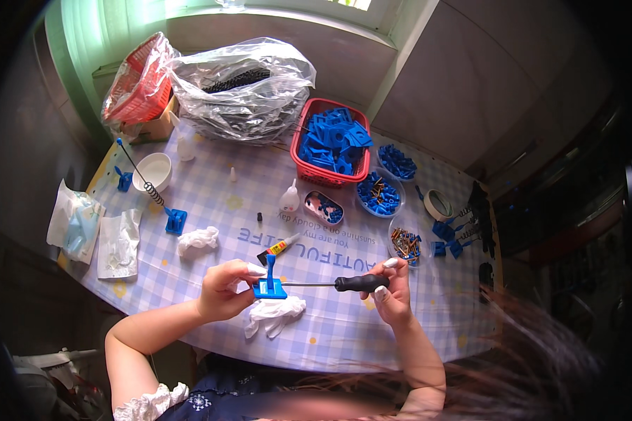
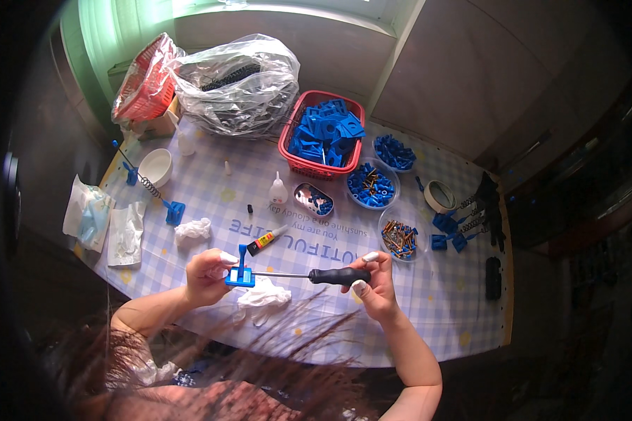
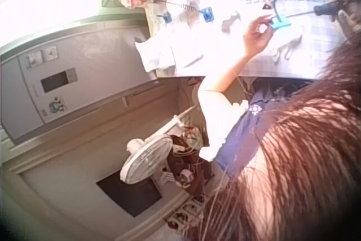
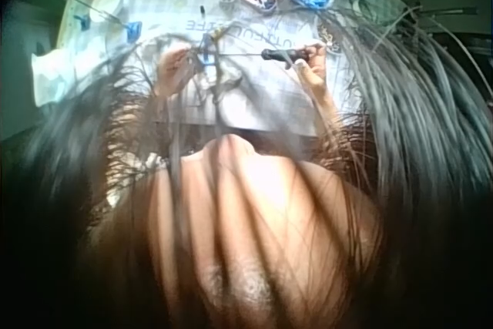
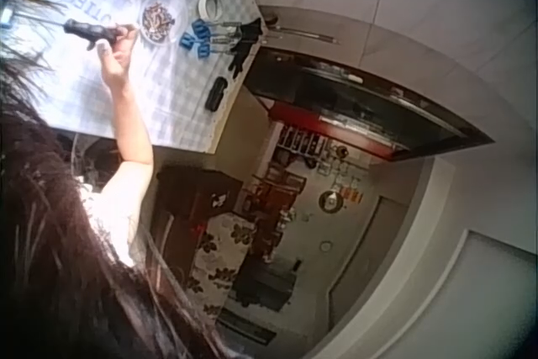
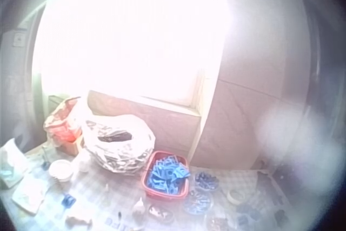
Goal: Apply adhesive and assemble small plastic and metal electronic components.
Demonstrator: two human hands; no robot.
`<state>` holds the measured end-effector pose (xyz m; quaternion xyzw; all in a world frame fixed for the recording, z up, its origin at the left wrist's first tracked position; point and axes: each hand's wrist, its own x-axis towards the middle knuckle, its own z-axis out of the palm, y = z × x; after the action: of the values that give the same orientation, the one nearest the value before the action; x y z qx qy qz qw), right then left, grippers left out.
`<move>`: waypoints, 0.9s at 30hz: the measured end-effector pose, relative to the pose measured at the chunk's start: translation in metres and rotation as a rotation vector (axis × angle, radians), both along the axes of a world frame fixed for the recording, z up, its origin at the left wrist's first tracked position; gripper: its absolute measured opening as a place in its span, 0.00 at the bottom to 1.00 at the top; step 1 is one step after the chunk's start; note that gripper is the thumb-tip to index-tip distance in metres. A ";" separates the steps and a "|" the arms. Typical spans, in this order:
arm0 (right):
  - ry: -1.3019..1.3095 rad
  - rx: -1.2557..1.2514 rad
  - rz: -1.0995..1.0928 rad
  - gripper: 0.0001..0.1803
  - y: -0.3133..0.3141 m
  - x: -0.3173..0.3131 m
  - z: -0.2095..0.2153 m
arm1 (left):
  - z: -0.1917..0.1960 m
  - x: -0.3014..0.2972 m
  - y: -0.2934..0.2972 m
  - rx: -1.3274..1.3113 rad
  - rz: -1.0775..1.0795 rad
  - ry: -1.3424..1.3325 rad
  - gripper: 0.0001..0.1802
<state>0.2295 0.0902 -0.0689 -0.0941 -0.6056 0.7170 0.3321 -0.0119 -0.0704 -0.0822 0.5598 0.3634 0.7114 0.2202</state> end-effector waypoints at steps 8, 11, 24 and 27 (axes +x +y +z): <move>-0.129 -0.067 0.048 0.24 0.001 0.000 -0.004 | -0.005 -0.002 0.002 0.016 0.005 0.084 0.20; 0.033 -0.022 0.057 0.23 -0.002 -0.005 0.003 | -0.001 -0.006 0.000 -0.030 -0.076 0.131 0.23; -0.199 -0.038 -0.060 0.25 0.005 0.007 -0.002 | 0.006 -0.003 0.003 -0.091 0.054 0.333 0.19; -0.141 0.192 -0.101 0.26 0.002 0.005 -0.003 | 0.008 -0.002 0.006 -0.106 0.095 0.373 0.19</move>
<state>0.2346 0.0925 -0.0718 -0.1424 -0.6878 0.6297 0.3318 -0.0137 -0.0646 -0.0745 0.6516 0.4610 0.5848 0.1444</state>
